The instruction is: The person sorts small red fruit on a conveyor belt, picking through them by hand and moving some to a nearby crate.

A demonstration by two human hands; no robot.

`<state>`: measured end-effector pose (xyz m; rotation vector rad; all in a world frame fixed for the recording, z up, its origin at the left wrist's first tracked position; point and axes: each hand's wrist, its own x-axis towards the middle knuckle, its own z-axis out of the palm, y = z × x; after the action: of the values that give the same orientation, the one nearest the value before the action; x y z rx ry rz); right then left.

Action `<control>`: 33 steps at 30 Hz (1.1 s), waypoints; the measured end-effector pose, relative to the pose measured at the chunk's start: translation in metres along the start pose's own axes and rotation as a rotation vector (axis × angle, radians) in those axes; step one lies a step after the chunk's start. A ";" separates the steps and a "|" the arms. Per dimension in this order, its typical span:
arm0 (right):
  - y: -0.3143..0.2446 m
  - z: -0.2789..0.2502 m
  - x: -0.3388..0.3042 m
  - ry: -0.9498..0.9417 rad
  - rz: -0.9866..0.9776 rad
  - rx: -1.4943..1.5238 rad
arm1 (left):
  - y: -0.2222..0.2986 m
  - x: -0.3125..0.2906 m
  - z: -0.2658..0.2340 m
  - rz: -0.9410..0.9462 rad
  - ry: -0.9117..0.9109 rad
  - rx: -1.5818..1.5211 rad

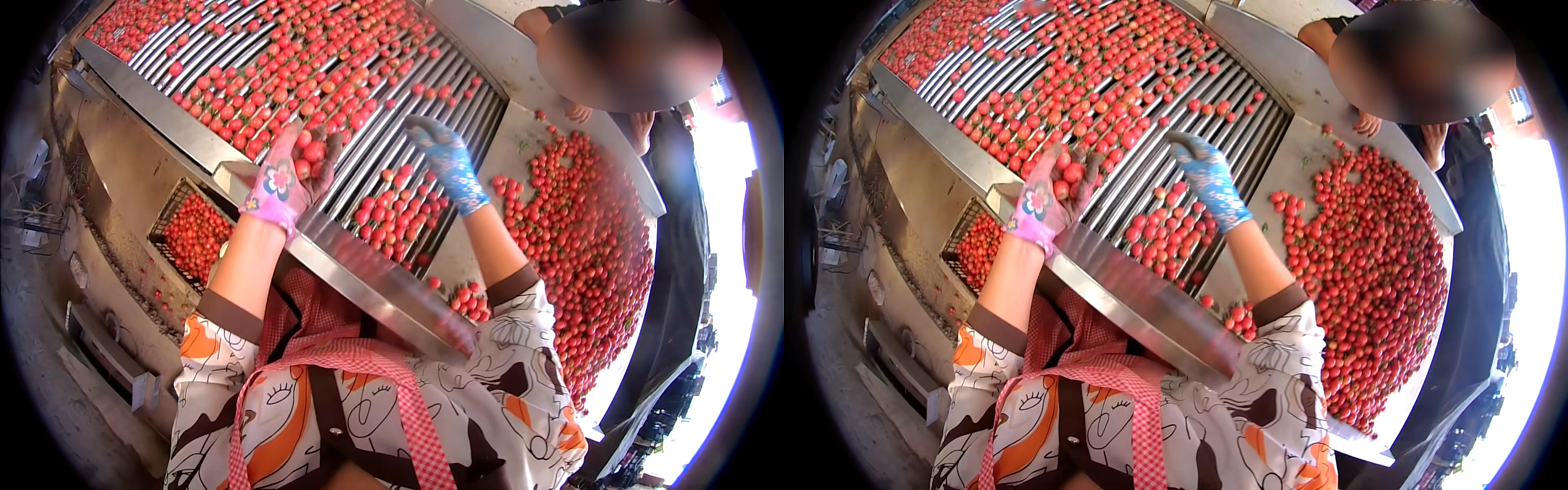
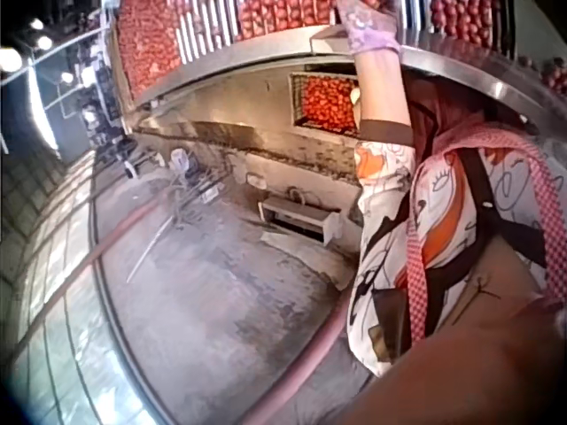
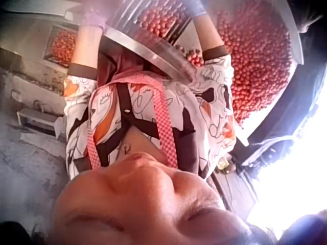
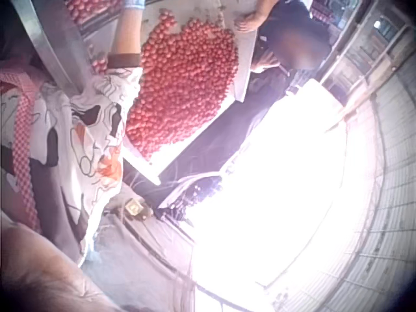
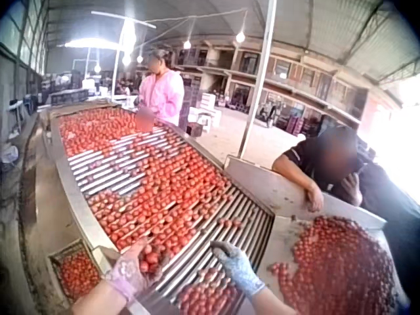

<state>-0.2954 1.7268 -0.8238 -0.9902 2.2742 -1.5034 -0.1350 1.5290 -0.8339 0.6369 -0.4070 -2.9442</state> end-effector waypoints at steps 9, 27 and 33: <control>0.117 -0.002 -0.122 -0.235 0.180 -0.706 | -0.005 0.003 0.001 0.023 0.033 -0.011; 0.115 0.031 -0.064 -0.378 -0.077 -0.745 | -0.015 0.011 -0.005 0.095 0.026 0.053; 0.105 -0.017 -0.045 -0.046 0.388 0.298 | -0.017 0.013 -0.014 0.085 0.003 0.025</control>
<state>-0.3130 1.7933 -0.9162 -0.4637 1.9849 -1.5611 -0.1419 1.5401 -0.8565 0.6102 -0.4592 -2.8617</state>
